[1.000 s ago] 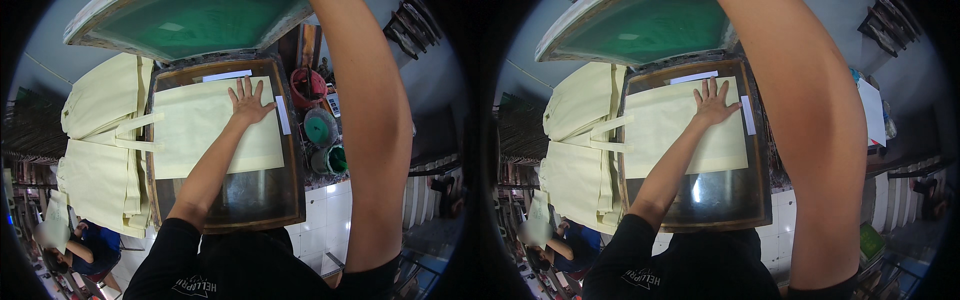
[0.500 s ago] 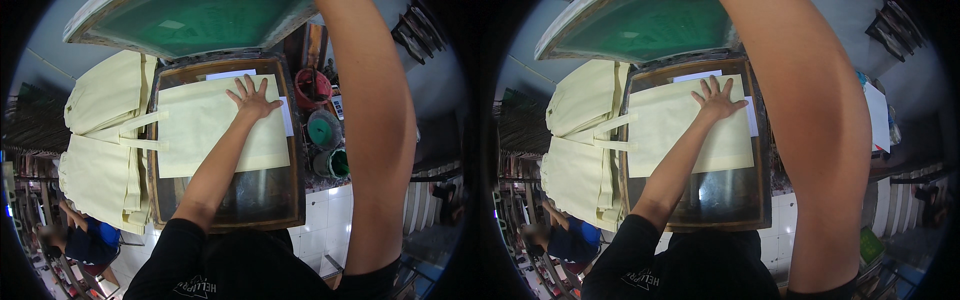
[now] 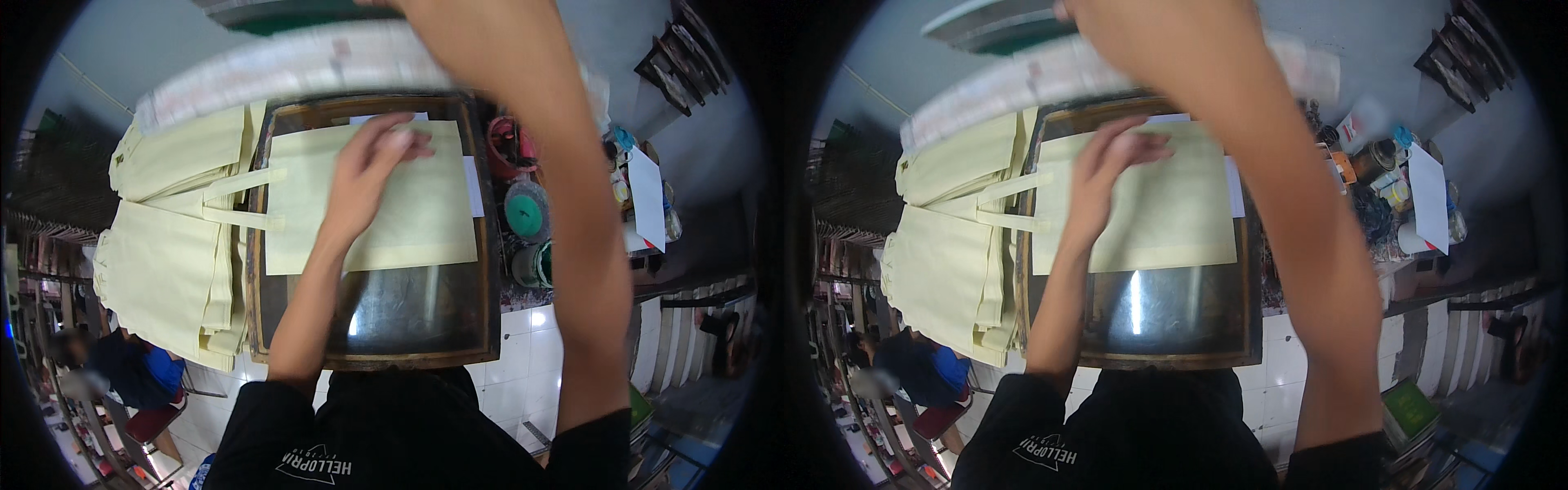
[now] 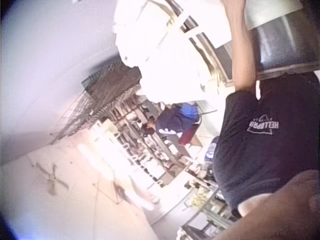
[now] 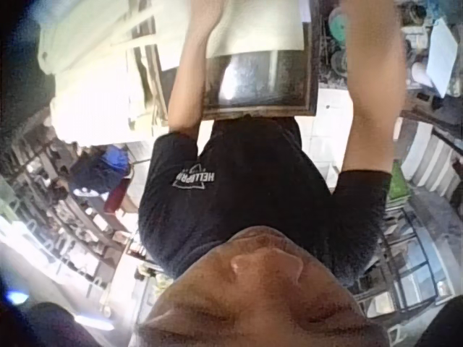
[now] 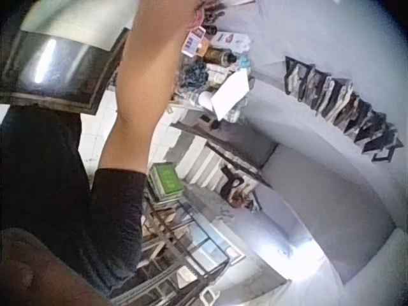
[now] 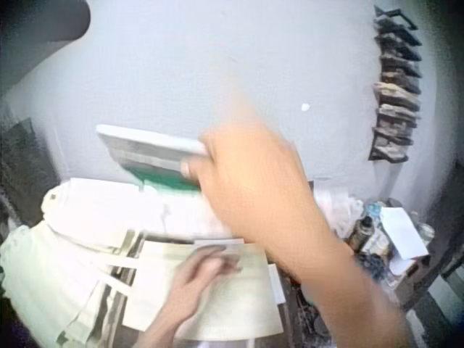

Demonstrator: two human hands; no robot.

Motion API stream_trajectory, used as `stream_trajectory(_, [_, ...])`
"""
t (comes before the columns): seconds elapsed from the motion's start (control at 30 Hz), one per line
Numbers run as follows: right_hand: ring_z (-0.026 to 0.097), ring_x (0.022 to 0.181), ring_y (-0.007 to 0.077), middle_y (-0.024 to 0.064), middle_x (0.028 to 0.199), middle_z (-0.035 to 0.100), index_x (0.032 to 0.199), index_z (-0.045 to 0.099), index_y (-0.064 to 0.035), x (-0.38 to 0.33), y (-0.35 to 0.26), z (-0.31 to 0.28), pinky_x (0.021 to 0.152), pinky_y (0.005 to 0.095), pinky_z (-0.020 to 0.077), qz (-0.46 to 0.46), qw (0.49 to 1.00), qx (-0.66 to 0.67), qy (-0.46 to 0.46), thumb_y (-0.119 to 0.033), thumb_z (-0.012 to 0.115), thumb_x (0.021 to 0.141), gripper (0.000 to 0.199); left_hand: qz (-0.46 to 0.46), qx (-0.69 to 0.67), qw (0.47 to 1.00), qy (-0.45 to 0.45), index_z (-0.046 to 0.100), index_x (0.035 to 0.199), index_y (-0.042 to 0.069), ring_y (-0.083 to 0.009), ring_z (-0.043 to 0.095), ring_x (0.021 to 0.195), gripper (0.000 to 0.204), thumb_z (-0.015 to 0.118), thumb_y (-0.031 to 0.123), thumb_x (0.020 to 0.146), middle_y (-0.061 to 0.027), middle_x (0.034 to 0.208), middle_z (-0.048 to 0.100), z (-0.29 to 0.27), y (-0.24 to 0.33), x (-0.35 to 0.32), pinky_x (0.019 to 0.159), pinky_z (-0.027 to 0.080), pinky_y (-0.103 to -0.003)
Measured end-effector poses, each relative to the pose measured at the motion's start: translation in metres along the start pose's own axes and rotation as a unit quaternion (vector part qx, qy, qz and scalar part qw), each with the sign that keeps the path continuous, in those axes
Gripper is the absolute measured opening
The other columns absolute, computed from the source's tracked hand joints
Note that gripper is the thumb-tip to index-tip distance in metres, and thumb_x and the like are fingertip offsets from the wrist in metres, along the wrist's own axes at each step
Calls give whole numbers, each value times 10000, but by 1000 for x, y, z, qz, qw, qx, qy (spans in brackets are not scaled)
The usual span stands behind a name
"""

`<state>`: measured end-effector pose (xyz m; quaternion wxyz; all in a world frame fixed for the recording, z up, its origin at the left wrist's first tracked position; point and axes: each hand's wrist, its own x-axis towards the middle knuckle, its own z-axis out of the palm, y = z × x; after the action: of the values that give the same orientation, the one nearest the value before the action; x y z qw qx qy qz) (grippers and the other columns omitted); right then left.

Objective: The person performs screen printing on yellow tote bags using a squeegee and green ink, repeatedly placing a bag on the print bed, lowering the screen, applying ink, and stacking the printed bags.

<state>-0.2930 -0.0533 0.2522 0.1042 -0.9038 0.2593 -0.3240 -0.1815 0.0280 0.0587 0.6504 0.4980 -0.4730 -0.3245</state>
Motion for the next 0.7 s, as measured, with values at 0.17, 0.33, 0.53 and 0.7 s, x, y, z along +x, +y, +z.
stream_trajectory(0.17, [712,918,344,176,1030,723,1056,674,-54,-127,12,67,770,448,563,-17,998,52,-19,-218,681,932,206,-126,-99,984,73,683,1066,-87,-254,743,853,296,627,197,1009,-204,932,751,-37,23,-145,815,584,-385])
stream_trajectory(0.33, [714,975,355,193,1087,722,1146,651,-22,-218,39,144,889,438,573,-103,992,15,-68,-166,664,935,256,-288,-152,938,122,696,990,-46,-185,713,697,256,636,202,1013,-168,878,755,-27,-57,-230,652,545,-295])
stream_trajectory(0.53, [713,838,382,192,910,724,1056,686,-20,-200,53,168,732,462,560,-26,980,48,-191,-151,654,965,163,-353,-217,906,88,673,1030,-69,-224,720,728,274,632,198,983,-205,915,747,-36,-73,-237,677,571,-305])
stream_trajectory(0.7, [669,751,428,235,764,655,996,678,-3,-137,71,150,652,490,498,33,978,117,-168,-234,663,972,232,-419,-336,835,115,629,1143,-90,-332,732,1031,329,565,174,957,-277,1170,702,-46,-51,-225,909,596,-393])
